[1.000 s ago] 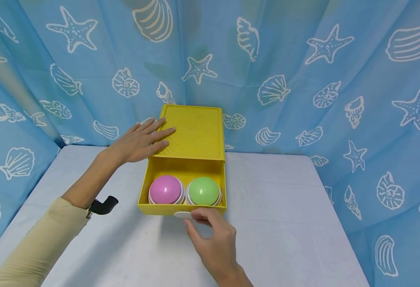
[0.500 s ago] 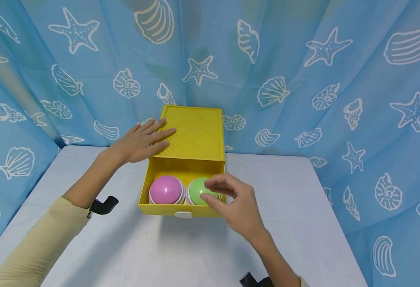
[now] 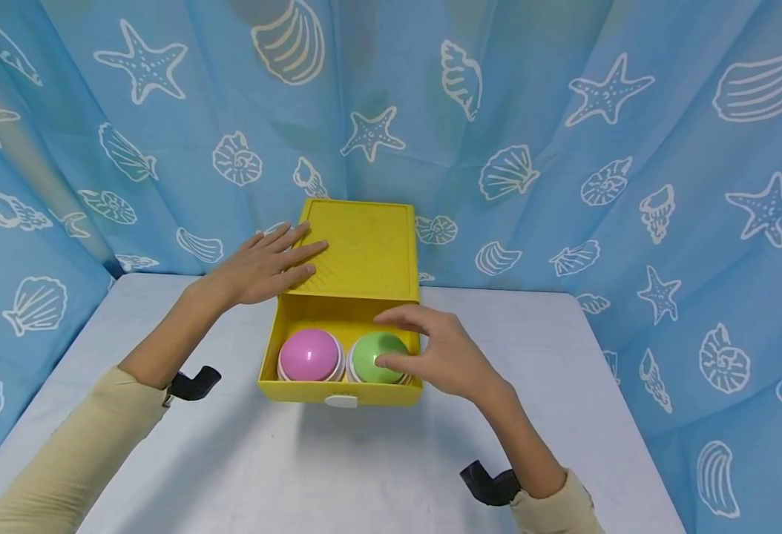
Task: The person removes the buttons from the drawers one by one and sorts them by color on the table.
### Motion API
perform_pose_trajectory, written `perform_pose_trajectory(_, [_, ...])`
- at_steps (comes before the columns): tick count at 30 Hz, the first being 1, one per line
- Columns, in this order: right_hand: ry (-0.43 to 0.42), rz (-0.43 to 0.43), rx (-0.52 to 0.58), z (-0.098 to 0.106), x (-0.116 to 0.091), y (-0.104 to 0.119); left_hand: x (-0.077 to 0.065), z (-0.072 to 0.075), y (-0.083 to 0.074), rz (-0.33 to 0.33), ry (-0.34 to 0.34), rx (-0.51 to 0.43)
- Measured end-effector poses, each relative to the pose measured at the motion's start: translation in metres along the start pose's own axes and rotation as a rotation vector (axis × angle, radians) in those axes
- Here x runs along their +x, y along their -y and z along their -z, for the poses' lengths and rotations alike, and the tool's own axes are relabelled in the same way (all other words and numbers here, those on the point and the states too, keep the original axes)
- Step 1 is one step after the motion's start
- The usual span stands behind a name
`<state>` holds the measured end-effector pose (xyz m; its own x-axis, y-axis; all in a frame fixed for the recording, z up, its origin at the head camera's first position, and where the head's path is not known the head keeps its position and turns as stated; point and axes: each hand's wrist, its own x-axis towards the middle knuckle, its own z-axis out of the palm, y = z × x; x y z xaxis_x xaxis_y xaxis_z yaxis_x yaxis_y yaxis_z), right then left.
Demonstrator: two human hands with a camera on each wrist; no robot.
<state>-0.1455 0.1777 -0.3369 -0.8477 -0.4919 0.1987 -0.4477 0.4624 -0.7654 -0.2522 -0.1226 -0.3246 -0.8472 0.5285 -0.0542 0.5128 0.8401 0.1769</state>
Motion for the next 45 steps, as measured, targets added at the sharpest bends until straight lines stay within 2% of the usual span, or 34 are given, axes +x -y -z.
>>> perform_pose_trajectory(5, [0.064, 0.001, -0.106, -0.001, 0.005, -0.005, 0.000, 0.000, -0.001, 0.004, 0.001, 0.004])
perform_pose_trajectory(13, [0.217, -0.045, -0.285, 0.002, 0.015, 0.009, 0.001, 0.000, -0.001, 0.012, 0.002, 0.007])
perform_pose_trajectory(18, [0.276, -0.064, -0.379, 0.001, 0.018, 0.015, 0.001, 0.000, -0.001, 0.015, -0.002, 0.015])
perform_pose_trajectory(25, [0.298, -0.071, -0.477, -0.001, 0.019, 0.019, 0.001, 0.001, -0.002, 0.020, 0.000, 0.012])
perform_pose_trajectory(36, [0.347, -0.109, -0.560, -0.002, 0.023, 0.028, 0.002, 0.001, -0.001, 0.026, 0.002, 0.009])
perform_pose_trajectory(45, [0.322, -0.062, -0.570, -0.002, 0.022, 0.025, 0.001, 0.001, -0.002, 0.018, 0.002, 0.026])
